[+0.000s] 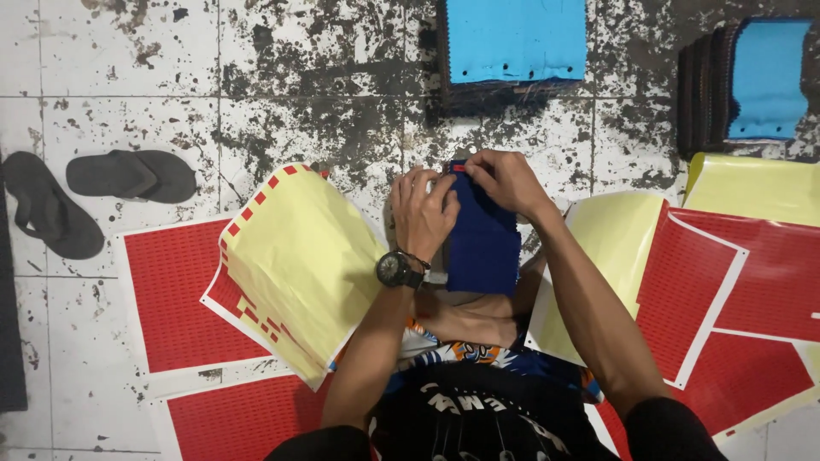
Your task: The person sits on the floor and assembles notebooks by hand. They peel red adhesive strips from a sheet and apply them to the spine of a stack of colorful pages, then place the completed notebook aside. This process is repeated with different colored pages and adhesive strips.
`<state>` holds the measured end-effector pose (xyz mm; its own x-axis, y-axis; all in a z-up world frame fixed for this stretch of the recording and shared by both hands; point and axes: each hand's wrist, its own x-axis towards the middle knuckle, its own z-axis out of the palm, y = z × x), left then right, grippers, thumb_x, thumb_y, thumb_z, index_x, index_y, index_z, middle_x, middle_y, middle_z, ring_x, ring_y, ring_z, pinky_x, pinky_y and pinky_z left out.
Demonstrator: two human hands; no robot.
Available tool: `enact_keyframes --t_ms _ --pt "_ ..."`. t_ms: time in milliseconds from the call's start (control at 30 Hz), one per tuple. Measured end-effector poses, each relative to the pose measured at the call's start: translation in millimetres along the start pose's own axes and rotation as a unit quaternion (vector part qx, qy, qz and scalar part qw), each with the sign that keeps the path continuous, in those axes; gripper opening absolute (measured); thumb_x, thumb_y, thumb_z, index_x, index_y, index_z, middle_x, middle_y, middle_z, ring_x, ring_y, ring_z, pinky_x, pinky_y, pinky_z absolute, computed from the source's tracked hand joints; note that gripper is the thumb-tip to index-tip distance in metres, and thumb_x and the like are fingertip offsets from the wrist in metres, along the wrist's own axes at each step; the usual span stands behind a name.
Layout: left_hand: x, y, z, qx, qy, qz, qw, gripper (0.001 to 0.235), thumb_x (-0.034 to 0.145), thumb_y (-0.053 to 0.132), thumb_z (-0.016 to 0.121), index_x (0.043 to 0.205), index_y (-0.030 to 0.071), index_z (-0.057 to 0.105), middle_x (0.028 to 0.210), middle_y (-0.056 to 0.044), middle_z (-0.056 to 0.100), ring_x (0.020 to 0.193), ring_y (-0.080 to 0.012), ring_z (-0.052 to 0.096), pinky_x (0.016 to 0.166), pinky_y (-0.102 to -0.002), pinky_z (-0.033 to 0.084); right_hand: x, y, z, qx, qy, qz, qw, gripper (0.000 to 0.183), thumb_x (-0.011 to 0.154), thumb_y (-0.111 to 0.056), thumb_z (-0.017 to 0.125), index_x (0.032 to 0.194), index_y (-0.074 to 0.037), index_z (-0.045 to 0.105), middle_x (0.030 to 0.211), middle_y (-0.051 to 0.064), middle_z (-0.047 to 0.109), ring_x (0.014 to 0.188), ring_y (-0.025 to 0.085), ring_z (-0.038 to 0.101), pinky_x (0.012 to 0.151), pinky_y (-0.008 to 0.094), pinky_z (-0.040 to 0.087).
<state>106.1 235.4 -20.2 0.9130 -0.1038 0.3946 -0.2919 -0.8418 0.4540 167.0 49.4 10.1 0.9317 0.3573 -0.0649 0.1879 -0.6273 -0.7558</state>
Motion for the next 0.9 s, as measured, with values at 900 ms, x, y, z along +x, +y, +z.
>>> enact_keyframes --t_ms 900 --pt "12 6 -6 -0.042 -0.027 -0.056 0.997 0.048 0.082 0.013 0.063 0.130 0.020 0.064 0.116 -0.006 0.059 0.121 -0.0373 0.058 0.104 -0.076 0.034 1 22 21 -0.329 0.240 -0.227 0.885 0.011 0.097 -0.030 0.067 0.091 -0.029 0.076 0.088 -0.004 0.072 0.086 0.018 0.069 0.087 0.036 0.053"
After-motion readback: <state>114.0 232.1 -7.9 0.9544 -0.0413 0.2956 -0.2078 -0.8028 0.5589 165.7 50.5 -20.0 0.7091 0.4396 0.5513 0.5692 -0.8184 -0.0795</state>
